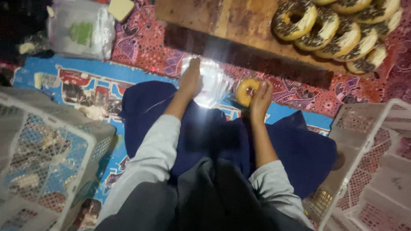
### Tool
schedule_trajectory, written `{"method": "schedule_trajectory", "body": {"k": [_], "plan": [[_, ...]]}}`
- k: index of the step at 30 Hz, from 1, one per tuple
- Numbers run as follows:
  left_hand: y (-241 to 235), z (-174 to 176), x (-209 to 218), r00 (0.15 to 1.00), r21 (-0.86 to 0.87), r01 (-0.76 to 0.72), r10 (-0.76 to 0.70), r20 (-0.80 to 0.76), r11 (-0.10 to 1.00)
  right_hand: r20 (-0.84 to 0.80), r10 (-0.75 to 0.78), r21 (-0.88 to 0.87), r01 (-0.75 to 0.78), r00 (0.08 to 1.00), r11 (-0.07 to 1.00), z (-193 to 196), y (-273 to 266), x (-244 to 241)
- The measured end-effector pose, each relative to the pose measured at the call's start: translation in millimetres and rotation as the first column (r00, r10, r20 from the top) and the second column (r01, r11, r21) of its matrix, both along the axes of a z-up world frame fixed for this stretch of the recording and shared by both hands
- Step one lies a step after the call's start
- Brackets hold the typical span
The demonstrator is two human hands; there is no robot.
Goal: The person sits on the floor and repeatedly picks up doughnuts from a wooden board, places each into a clear plastic bag, and sets the bagged doughnut into a white plastic crate. The person handles doughnuts one at a time throughout the clip.
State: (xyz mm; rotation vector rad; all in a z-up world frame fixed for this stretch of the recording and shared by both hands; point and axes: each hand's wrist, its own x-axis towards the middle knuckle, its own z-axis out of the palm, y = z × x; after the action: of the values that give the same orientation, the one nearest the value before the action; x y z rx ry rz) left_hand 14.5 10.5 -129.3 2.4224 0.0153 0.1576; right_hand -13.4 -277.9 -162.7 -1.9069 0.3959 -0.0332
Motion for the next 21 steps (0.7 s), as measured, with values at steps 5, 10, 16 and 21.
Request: {"method": "schedule_trajectory", "body": {"k": [5, 10, 16, 21], "plan": [[18, -14, 18, 0.976, 0.229, 0.175, -0.138, -0.17, 0.958, 0.252, 0.249, -0.765, 0.035, 0.935, 0.643, 49, 20, 16], [1, 44, -10, 0.987, 0.08, 0.142, -0.134, -0.094, 0.987, 0.017, 0.52, -0.351, -0.482, 0.854, 0.803, 89, 94, 54], [19, 122, 2, 0.956, -0.577, -0.222, 0.293, 0.032, 0.786, 0.203, 0.688, -0.339, -0.61, 0.696, 0.716, 182, 136, 57], [19, 157, 19, 0.923, -0.557, -0.302, 0.384, 0.033, 0.774, 0.493, 0.562, -0.462, -0.348, 0.664, 0.816, 259, 146, 39]]}}
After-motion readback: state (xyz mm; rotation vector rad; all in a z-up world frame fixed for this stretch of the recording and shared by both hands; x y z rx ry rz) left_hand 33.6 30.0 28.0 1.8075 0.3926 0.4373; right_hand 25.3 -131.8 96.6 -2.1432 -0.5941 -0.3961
